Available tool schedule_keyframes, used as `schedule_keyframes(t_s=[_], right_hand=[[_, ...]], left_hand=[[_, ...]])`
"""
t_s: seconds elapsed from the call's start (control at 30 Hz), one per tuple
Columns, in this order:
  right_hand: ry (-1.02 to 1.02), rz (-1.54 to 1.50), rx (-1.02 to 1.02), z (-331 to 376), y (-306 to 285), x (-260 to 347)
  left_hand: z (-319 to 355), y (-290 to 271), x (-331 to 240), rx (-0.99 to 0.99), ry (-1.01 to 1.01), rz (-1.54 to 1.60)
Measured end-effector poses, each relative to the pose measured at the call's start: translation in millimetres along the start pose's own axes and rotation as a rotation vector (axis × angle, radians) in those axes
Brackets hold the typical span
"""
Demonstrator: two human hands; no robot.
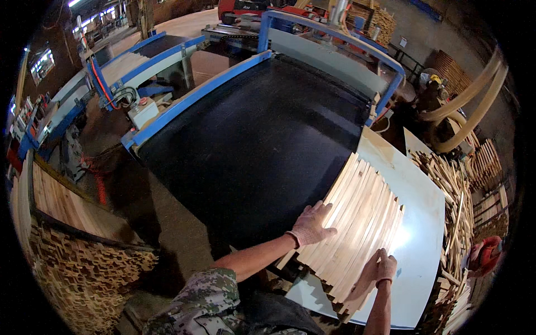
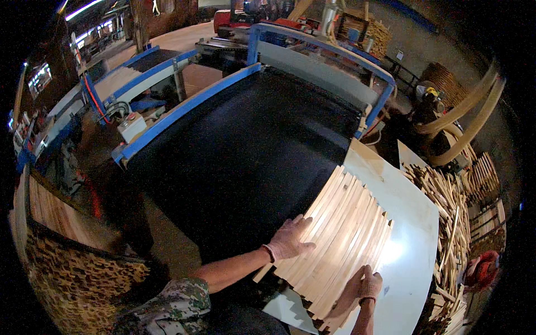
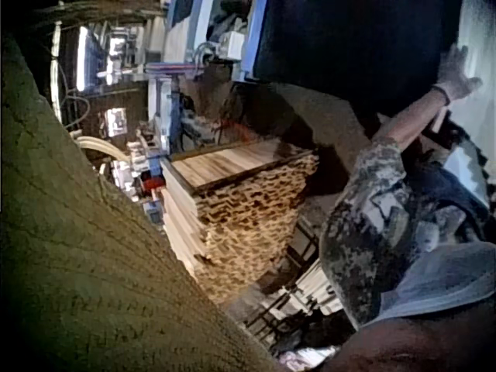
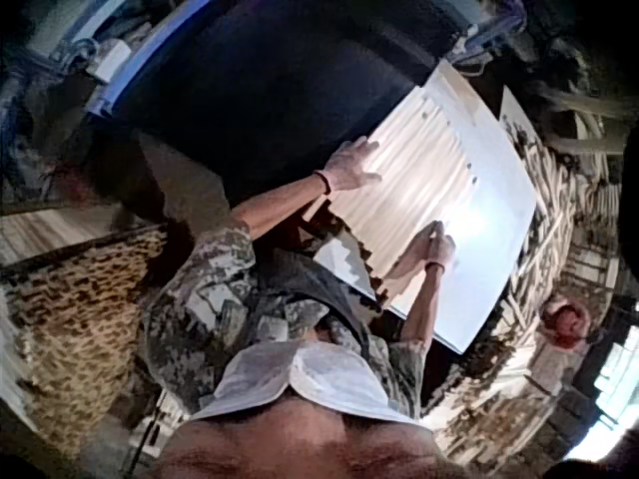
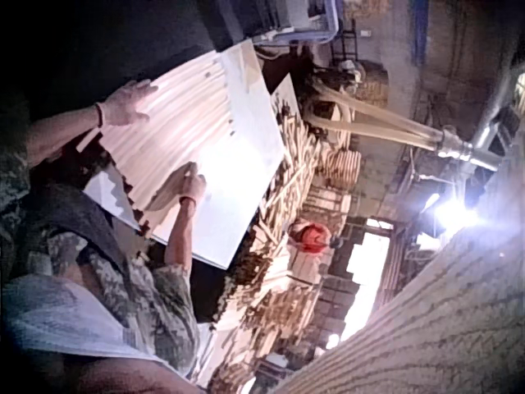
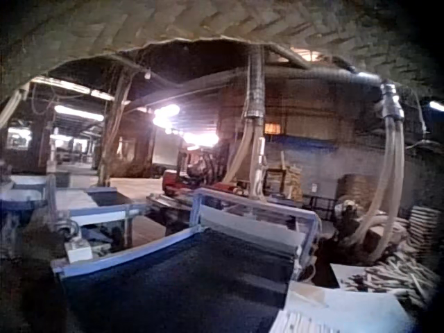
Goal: The person picks up bundles of thin wood slats from large piles and places them onto a workbench, arranging them side-by-side into flat layers with gloved hands.
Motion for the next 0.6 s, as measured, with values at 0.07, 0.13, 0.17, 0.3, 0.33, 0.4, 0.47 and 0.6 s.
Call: schedule_keyframes(t_s=[0.07,0.13,0.17,0.3,0.33,0.4,0.47,0.6], right_hand=[[-0.027,0.048,0.017,35,24,42],[-0.08,0.021,0.044,63,53,71],[-0.096,0.025,0.064,71,71,77],[-0.148,-0.013,0.155,127,137,163],[-0.169,-0.006,0.228,159,149,211],[-0.163,-0.185,0.364,183,190,245],[-0.117,-0.202,0.425,206,234,285],[-0.311,-0.145,0.501,257,304,376]], left_hand=[[0,-19,43,-0.046,-0.018,-0.028],[5,-61,82,-0.054,-0.002,-0.058],[7,-77,106,-0.06,0.016,-0.069],[19,-169,170,-0.098,-0.023,-0.334],[24,-192,198,-0.117,-0.045,-0.408],[23,-238,234,-0.118,-0.086,-0.51],[28,-272,275,-0.259,-0.099,-0.679],[29,-336,343,-0.297,-0.311,-0.743]])
Point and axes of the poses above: each hand's wrist, its own z-axis away from the middle knuckle, its own y-axis out of the palm, x = y × z, the point moved 1 cm from there along -z, towards the middle knuckle, and after that the axes turned 5 degrees about -x, right-handed, at the moved point
